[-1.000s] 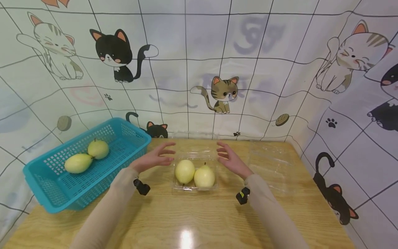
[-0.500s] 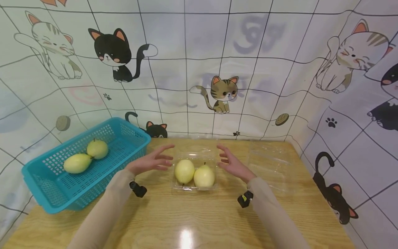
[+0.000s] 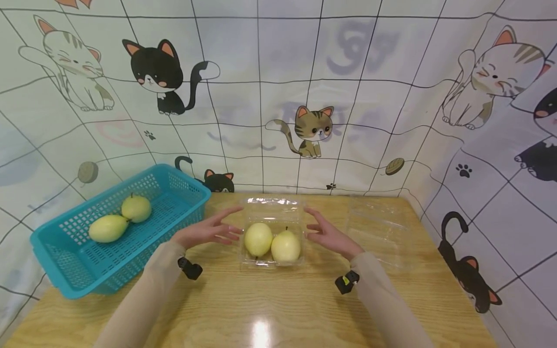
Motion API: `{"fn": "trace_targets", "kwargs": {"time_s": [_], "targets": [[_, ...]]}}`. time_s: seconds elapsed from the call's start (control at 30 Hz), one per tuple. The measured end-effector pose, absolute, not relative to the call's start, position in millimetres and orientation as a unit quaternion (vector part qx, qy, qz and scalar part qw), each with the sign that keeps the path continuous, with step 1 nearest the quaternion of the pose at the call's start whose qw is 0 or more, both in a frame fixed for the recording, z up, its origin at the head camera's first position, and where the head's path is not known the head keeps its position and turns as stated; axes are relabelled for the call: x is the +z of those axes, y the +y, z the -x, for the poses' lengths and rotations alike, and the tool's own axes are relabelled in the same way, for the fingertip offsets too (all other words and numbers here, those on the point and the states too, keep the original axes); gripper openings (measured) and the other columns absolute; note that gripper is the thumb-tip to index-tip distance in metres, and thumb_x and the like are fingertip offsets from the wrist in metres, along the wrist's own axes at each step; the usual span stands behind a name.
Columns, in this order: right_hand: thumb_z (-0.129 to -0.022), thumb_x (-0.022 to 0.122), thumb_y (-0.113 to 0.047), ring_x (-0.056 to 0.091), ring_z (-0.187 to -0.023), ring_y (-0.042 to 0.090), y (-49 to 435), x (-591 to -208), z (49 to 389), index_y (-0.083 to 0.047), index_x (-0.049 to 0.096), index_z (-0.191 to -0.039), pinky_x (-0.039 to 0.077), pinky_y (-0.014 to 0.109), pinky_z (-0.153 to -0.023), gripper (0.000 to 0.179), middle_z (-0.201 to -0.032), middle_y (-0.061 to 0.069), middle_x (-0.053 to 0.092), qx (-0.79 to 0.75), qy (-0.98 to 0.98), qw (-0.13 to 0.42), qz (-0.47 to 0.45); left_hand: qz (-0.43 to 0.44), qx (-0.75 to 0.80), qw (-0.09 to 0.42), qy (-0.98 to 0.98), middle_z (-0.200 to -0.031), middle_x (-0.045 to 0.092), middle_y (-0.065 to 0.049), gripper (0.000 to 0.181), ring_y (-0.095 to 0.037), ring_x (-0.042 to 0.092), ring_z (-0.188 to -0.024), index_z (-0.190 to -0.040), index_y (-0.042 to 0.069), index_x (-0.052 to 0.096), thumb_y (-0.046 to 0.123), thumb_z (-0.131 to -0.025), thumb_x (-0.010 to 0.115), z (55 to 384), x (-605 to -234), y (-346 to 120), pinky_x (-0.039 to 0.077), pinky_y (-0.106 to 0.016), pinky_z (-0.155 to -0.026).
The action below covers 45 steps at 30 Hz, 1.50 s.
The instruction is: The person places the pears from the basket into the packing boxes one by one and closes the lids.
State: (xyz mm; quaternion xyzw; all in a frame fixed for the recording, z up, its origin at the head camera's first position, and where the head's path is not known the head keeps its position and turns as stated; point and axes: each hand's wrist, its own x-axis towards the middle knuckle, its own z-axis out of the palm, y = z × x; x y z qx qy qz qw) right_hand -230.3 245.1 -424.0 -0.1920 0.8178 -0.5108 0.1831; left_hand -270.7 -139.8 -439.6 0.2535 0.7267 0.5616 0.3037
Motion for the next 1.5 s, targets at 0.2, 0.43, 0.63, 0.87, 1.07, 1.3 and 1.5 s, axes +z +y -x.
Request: {"fn": "trace_targets", "kwargs": {"time_s": [0.2,0.43,0.63,0.87,1.07,1.3,1.5], "targets": [[-0.099,0.054,-0.014,0.046,-0.123,0.046,247.8,-425.0,228.7,-0.023,0.006,-0.156,0.039,0.055,-0.100,0.074,-0.143,0.034,0.034,-0.528,0.802,0.211,0.185,-0.255,0.566,0.306,0.722,-0.135,0.052,-0.021,0.059,-0.035,0.055,-0.118,-0.155,0.032,0.013,0.026,-0.105,0.044,268.9,-442.5,-140.6,0.044,-0.050,-0.097],[-0.100,0.053,-0.017,0.051,-0.117,0.045,249.7,-428.2,224.9,-0.014,0.000,-0.156,0.044,0.050,-0.097,0.078,-0.142,0.034,0.035,-0.538,0.791,0.225,0.185,-0.254,0.570,0.309,0.718,-0.137,0.050,-0.022,0.060,-0.033,0.055,-0.119,-0.155,0.029,0.015,0.030,-0.104,0.045,267.0,-446.4,-142.8,0.044,-0.049,-0.098],[-0.101,0.049,-0.011,0.050,-0.118,0.046,252.1,-432.6,223.5,-0.015,0.001,-0.156,0.043,0.052,-0.097,0.072,-0.144,0.033,0.031,-0.558,0.774,0.233,0.188,-0.248,0.569,0.312,0.719,-0.137,0.051,-0.018,0.057,-0.033,0.054,-0.120,-0.154,0.029,0.022,0.033,-0.103,0.047,265.5,-445.9,-142.5,0.043,-0.049,-0.099],[-0.103,0.043,-0.014,0.048,-0.120,0.047,253.5,-436.7,222.8,-0.015,0.010,-0.155,0.042,0.053,-0.098,0.062,-0.146,0.032,0.030,-0.582,0.756,0.238,0.183,-0.253,0.568,0.310,0.720,-0.138,0.050,-0.017,0.054,-0.034,0.054,-0.120,-0.153,0.024,0.025,0.035,-0.103,0.045,263.9,-447.2,-142.9,0.044,-0.048,-0.098],[-0.107,0.034,-0.024,0.044,-0.123,0.049,253.0,-437.3,221.9,-0.010,0.013,-0.155,0.040,0.054,-0.099,0.054,-0.148,0.030,0.027,-0.607,0.735,0.248,0.173,-0.251,0.567,0.308,0.722,-0.137,0.051,-0.015,0.052,-0.033,0.055,-0.118,-0.151,0.026,0.028,0.036,-0.103,0.045,263.4,-449.8,-142.8,0.046,-0.047,-0.097],[-0.107,0.031,-0.025,0.047,-0.122,0.044,251.4,-438.2,221.3,-0.001,0.018,-0.152,0.041,0.053,-0.099,0.052,-0.150,0.029,0.023,-0.618,0.730,0.248,0.153,-0.245,0.566,0.311,0.723,-0.139,0.046,-0.015,0.053,-0.035,0.053,-0.120,-0.151,0.020,0.029,0.036,-0.103,0.045,261.9,-449.7,-142.3,0.047,-0.045,-0.096],[-0.108,0.029,-0.023,0.043,-0.123,0.048,251.5,-438.8,219.6,0.006,0.023,-0.149,0.041,0.055,-0.099,0.051,-0.146,0.034,0.026,-0.619,0.731,0.239,0.159,-0.242,0.568,0.313,0.721,-0.140,0.045,-0.017,0.051,-0.034,0.054,-0.119,-0.149,0.013,0.032,0.034,-0.104,0.044,261.4,-450.5,-142.2,0.047,-0.045,-0.096]]}}
